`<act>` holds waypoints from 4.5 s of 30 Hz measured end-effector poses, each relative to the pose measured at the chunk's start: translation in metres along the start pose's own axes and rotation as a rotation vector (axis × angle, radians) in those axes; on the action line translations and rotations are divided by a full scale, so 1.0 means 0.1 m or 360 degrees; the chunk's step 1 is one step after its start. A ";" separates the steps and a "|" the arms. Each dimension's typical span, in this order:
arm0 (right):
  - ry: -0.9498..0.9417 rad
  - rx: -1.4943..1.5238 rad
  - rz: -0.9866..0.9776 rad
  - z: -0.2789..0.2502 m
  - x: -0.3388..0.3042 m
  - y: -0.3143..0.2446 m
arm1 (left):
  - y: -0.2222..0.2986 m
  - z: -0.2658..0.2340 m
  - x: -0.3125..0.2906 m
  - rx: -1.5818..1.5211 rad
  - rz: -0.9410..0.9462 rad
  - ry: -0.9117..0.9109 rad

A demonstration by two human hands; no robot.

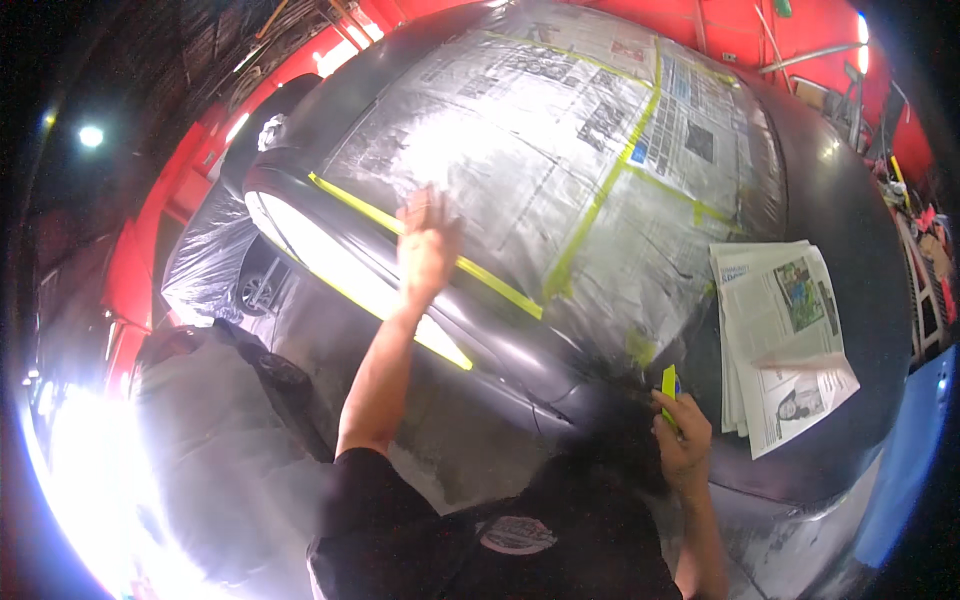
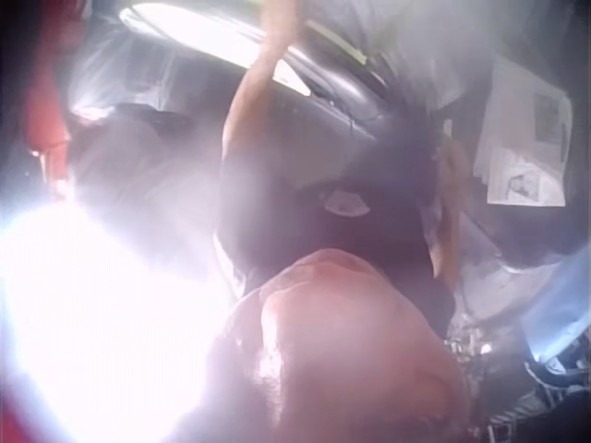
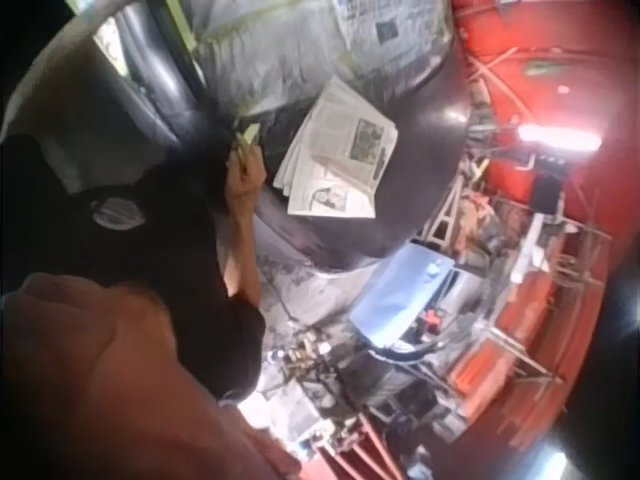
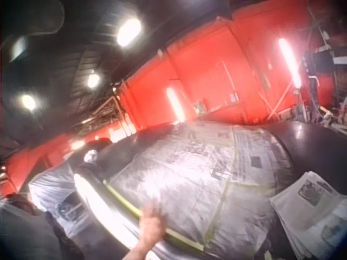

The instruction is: The person applies newspaper and yellow masking tape to a car's front bumper and hood. They smooth the newspaper onto the surface and secure it with tape, then apply tape along the edges of the bumper and hood to create a clean boundary for painting.

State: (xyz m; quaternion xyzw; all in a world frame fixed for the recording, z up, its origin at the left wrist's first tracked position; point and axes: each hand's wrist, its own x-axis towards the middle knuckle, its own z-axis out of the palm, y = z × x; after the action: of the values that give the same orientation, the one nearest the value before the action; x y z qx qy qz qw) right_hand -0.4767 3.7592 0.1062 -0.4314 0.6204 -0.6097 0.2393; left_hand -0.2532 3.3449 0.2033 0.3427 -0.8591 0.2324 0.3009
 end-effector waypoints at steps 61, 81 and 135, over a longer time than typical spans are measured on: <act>0.0345 -0.1333 -0.0828 3.01 2.24 -0.50 | -4.33 0.26 1.16 -0.0365 -0.0747 -0.0497; 0.0630 -0.1359 -0.0491 3.81 2.72 -0.79 | -3.67 3.00 4.80 -0.0607 0.0778 -0.0673; 0.0593 -0.1517 -0.0667 3.69 2.60 -0.53 | -4.94 0.22 1.63 -0.0776 -0.0050 -0.0905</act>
State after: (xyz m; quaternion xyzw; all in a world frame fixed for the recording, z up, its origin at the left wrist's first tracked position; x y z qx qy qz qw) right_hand -0.2931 3.3471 0.1646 -0.4912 0.7604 -0.3618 -0.2228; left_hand 0.0037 2.9338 0.3929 0.3248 -0.9331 -0.0880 0.1267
